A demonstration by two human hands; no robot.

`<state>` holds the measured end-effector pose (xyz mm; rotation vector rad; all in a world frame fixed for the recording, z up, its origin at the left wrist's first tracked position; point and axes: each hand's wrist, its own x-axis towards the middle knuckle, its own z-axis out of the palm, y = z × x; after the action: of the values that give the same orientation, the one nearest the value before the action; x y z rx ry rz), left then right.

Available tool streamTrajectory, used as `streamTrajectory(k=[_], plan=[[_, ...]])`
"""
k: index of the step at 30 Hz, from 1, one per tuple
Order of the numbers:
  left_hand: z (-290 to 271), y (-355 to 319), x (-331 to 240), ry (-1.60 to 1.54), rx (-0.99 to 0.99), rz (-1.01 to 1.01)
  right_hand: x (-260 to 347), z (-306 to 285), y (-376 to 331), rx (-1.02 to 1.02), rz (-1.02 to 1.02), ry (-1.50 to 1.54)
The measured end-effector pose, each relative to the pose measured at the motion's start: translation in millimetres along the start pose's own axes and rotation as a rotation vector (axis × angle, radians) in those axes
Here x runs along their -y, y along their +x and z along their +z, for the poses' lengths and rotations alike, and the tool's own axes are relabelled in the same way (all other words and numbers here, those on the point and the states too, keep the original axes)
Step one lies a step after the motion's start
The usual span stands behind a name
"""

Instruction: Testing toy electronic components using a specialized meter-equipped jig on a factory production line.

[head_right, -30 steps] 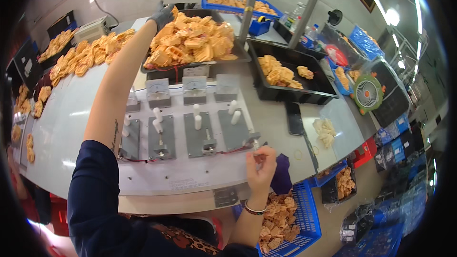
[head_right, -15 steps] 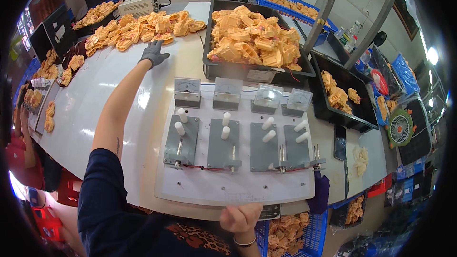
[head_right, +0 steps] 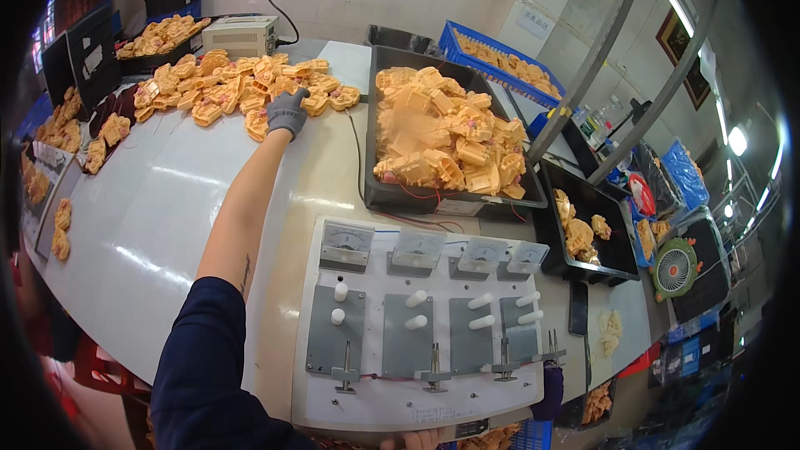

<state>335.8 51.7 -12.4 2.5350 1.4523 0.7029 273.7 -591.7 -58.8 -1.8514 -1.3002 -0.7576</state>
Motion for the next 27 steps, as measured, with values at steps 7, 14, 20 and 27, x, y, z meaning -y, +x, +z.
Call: streamTrajectory(k=[7,14,20,27], plan=[[-22,54,-125,-0.983,-0.189,0.132,8,7,-7,0.059,0.092,-0.076],[-67,96,-172,-1.579,0.051,0.114,15,-10,-10,0.124,0.096,-0.046],[-51,47,-66,-0.485,-0.019,0.049,27,-14,-20,0.150,0.126,-0.003],[-38,-68,28,0.357,0.178,-0.175,42,-21,-33,0.219,0.189,0.084]])
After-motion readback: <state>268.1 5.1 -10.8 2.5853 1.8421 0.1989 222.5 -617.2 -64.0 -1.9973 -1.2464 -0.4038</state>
